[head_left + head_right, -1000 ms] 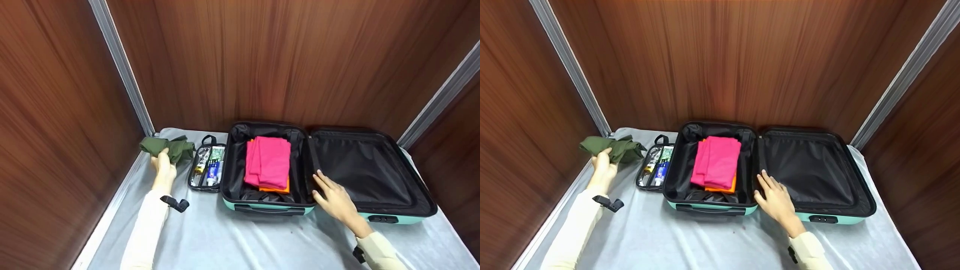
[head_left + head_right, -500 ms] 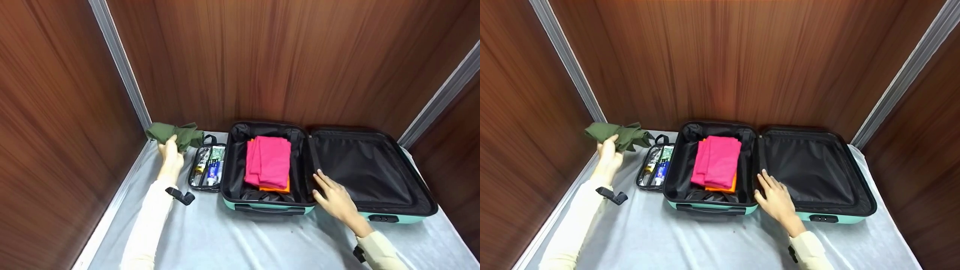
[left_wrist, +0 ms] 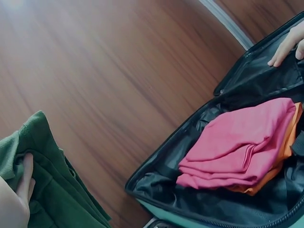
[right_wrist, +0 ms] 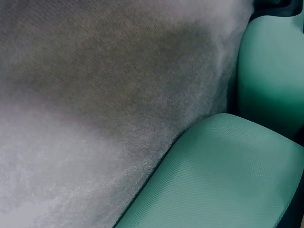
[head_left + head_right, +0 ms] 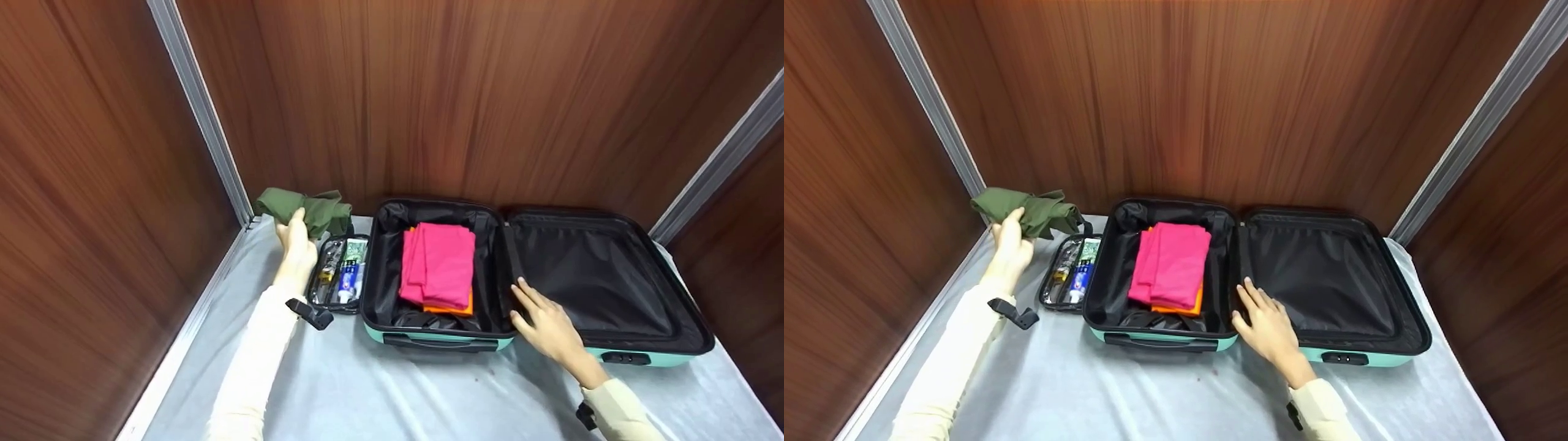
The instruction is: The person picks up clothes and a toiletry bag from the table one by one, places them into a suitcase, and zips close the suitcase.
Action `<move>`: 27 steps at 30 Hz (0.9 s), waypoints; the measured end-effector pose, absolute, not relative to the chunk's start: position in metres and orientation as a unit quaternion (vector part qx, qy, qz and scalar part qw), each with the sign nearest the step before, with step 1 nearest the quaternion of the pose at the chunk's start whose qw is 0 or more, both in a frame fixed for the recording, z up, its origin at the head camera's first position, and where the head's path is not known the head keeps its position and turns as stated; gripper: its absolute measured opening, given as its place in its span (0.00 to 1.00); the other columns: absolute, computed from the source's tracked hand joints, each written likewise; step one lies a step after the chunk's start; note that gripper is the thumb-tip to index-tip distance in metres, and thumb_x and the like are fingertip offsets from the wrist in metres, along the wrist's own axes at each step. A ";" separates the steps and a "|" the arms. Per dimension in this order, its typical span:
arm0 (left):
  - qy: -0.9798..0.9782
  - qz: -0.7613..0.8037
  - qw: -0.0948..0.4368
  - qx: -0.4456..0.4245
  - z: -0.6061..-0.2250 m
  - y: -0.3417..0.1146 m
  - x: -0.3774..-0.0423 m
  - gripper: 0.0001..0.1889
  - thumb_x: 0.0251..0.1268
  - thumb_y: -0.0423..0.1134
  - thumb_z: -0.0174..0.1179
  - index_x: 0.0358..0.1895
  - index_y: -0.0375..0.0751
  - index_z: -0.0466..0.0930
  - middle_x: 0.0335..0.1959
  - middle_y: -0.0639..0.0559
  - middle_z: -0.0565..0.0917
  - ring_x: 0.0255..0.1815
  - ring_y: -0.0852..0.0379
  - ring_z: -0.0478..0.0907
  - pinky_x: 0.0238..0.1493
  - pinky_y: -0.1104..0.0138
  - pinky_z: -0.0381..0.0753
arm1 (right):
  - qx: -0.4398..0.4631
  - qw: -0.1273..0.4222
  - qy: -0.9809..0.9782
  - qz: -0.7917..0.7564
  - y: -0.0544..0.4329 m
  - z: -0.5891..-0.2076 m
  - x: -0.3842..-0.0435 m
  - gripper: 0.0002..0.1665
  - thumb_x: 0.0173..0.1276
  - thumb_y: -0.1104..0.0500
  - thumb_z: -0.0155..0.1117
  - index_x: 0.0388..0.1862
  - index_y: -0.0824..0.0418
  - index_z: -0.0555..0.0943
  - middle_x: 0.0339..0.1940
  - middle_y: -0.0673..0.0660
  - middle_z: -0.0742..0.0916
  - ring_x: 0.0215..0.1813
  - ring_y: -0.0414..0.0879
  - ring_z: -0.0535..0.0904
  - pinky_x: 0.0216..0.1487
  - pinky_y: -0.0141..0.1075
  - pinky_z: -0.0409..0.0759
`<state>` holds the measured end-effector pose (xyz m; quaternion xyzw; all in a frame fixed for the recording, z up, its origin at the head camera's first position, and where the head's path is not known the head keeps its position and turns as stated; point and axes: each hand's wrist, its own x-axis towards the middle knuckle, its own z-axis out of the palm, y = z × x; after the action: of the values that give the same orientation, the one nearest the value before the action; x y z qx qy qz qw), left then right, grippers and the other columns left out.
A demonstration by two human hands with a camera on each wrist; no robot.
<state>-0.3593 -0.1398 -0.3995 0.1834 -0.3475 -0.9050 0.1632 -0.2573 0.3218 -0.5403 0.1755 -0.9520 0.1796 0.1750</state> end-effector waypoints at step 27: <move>-0.374 -0.906 0.133 0.145 -0.374 -0.065 -0.374 0.35 0.74 0.32 0.52 0.79 0.55 0.50 0.73 0.44 0.62 0.69 0.45 0.65 0.66 0.50 0.66 | 0.174 0.178 -0.952 0.176 0.323 -0.541 -0.257 0.32 0.72 0.52 0.59 0.71 0.62 0.71 0.74 0.61 0.70 0.69 0.64 0.69 0.62 0.62 0.66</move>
<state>-0.3741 -0.0648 -0.3745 0.1449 -0.3735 -0.9065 0.1332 -0.2569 0.3229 -0.5410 0.1744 -0.9524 0.1757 0.1779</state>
